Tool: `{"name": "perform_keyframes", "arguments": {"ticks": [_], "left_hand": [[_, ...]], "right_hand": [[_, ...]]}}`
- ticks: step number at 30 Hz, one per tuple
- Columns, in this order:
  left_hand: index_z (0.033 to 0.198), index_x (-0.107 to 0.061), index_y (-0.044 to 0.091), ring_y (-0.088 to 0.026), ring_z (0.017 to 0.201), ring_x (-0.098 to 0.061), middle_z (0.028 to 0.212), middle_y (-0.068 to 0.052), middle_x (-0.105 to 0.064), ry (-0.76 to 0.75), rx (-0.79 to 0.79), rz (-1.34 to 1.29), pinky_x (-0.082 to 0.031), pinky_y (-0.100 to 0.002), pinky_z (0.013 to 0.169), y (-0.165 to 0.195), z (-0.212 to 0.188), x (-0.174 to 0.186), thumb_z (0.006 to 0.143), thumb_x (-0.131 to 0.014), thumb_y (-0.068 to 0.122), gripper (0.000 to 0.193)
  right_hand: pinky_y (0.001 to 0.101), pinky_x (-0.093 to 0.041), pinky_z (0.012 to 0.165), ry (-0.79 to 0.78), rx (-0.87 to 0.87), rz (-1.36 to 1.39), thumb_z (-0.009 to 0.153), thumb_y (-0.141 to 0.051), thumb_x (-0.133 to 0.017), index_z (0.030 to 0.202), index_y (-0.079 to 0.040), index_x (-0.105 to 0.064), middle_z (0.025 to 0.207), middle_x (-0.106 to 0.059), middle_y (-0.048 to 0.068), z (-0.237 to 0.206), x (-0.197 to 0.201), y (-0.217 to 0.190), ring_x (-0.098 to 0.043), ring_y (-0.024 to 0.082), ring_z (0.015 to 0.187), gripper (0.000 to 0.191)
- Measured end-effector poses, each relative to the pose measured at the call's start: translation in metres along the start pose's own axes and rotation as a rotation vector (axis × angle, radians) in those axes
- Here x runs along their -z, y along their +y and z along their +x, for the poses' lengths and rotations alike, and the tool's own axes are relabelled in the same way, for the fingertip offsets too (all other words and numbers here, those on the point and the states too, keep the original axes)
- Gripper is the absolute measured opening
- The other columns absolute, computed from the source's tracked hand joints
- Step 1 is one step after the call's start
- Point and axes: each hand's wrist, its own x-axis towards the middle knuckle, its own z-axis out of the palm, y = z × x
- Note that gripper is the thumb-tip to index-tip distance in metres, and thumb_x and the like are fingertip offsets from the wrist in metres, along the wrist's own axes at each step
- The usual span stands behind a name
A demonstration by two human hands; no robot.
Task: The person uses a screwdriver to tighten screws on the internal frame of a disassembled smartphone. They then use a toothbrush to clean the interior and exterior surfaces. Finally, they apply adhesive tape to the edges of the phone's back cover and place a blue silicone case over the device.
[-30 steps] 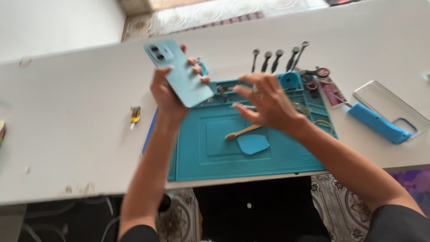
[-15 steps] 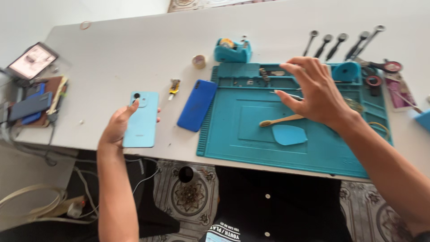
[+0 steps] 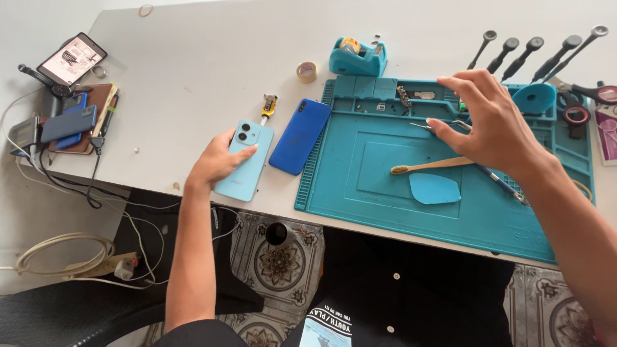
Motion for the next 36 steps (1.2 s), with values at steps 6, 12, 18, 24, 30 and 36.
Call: {"name": "perform_keyframes", "arguments": {"ticks": [6, 12, 18, 24, 30, 36], "left_hand": [[0.123, -0.066, 0.000, -0.022, 0.093, -0.075, 0.107, -0.014, -0.076, 0.121, -0.016, 0.121, -0.059, -0.035, 0.082, 0.004, 0.018, -0.013, 0.083, -0.081, 0.026, 0.050], [0.124, -0.062, -0.003, -0.023, 0.094, -0.071, 0.107, -0.014, -0.072, 0.224, -0.074, 0.165, -0.059, -0.036, 0.080, 0.010, 0.001, -0.008, 0.084, -0.086, 0.025, 0.055], [0.140, -0.053, 0.004, -0.024, 0.107, -0.069, 0.122, -0.012, -0.067, 0.023, -0.327, -0.697, -0.064, -0.037, 0.088, 0.064, -0.003, -0.029, 0.103, -0.072, 0.013, 0.043], [0.150, -0.045, 0.007, -0.036, 0.116, -0.070, 0.134, -0.019, -0.064, -0.417, -0.376, -1.117, -0.065, -0.063, 0.092, 0.124, 0.034, -0.113, 0.105, -0.060, 0.029, 0.053], [0.161, -0.038, 0.032, -0.033, 0.100, -0.069, 0.120, -0.021, -0.063, -0.870, -0.346, -1.275, -0.063, -0.059, 0.082, 0.159, 0.077, -0.170, 0.097, -0.031, 0.081, 0.080], [0.151, -0.043, 0.027, -0.038, 0.096, -0.070, 0.116, -0.019, -0.065, -0.838, -0.180, -1.576, -0.062, -0.064, 0.079, 0.161, 0.085, -0.189, 0.086, -0.023, 0.090, 0.093]], "right_hand": [[0.0479, -0.049, 0.106, -0.027, 0.015, -0.037, 0.092, -0.032, -0.078, 0.141, -0.002, -0.061, 0.133, -0.058, 0.018, 0.001, 0.004, 0.005, -0.059, 0.034, 0.123, 0.060], [0.0427, -0.055, 0.090, -0.522, -0.322, -0.050, 0.078, -0.037, -0.088, 0.106, -0.014, -0.082, 0.103, -0.072, 0.007, -0.004, 0.035, 0.024, -0.065, 0.027, 0.104, 0.037], [0.0376, -0.055, 0.081, -0.590, -0.108, -0.034, 0.074, -0.032, -0.089, 0.100, -0.020, -0.086, 0.092, -0.071, 0.005, -0.013, 0.020, 0.045, -0.069, 0.024, 0.089, 0.029], [0.0338, -0.049, 0.063, -0.320, -0.311, 0.282, 0.099, -0.014, -0.057, 0.106, -0.003, -0.068, 0.083, -0.068, 0.005, -0.009, 0.025, 0.043, -0.060, 0.016, 0.072, 0.016], [0.0316, -0.036, 0.050, -0.112, -0.419, 0.365, 0.109, -0.018, -0.053, 0.114, -0.001, -0.063, 0.070, -0.054, 0.004, -0.002, 0.020, 0.026, -0.044, 0.010, 0.058, 0.020], [0.0271, -0.032, 0.041, -0.267, -0.347, 0.451, 0.098, -0.014, -0.063, 0.108, -0.004, -0.076, 0.060, -0.058, -0.005, -0.001, 0.008, 0.031, -0.041, 0.005, 0.049, 0.019]]}}
